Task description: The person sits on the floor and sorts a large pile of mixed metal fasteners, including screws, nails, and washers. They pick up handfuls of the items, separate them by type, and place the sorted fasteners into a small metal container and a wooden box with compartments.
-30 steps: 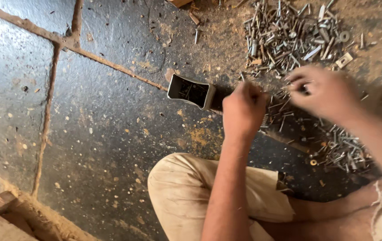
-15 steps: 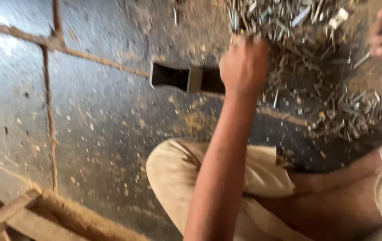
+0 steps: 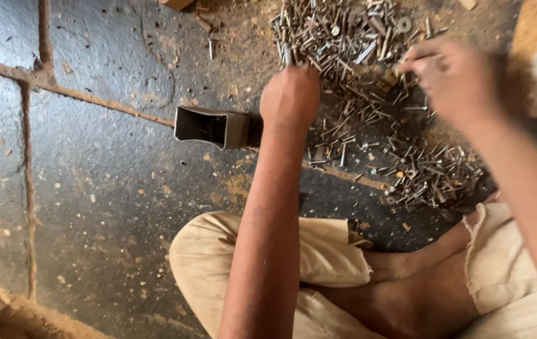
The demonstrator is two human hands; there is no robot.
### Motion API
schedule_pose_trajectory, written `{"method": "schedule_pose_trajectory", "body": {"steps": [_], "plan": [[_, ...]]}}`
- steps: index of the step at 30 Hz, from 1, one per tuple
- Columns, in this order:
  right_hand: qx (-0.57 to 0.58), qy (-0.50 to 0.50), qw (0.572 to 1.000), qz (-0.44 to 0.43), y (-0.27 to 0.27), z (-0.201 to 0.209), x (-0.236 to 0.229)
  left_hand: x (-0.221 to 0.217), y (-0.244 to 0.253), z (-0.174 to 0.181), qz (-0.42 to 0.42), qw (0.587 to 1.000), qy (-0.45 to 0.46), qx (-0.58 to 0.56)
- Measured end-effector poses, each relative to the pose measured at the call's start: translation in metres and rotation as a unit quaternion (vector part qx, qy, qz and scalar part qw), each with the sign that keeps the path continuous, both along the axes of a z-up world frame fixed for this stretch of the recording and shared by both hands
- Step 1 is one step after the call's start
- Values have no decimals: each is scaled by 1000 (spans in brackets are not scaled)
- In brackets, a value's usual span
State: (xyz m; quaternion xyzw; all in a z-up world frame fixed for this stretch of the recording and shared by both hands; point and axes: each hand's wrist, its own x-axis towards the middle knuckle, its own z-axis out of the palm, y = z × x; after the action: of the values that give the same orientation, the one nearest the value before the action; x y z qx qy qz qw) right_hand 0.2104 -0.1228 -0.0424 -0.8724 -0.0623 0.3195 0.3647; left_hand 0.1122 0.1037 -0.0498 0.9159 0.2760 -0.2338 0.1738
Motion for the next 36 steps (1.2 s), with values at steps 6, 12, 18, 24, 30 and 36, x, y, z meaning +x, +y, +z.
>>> {"method": "schedule_pose_trajectory", "body": {"steps": [6,12,18,24,30,36], "plan": [[-90,-45,993,69,-10,21,0,-76,-23,47,196,931,-220,-215],[-22,-133,973,185,-4,-7,-6,-147,-86,102,399,458,-338,-719],[-63,-102,983,136,-16,-7,-9,-141,-108,75,345,365,-244,-830],[379,219,875,-208,-62,-22,44,-134,-117,50,332,448,-214,-802],[491,164,751,-410,-32,6,43,-130,-117,35,391,481,-235,-749],[-51,-220,972,61,-9,22,7,-94,-118,42,401,771,-192,-456]]}}
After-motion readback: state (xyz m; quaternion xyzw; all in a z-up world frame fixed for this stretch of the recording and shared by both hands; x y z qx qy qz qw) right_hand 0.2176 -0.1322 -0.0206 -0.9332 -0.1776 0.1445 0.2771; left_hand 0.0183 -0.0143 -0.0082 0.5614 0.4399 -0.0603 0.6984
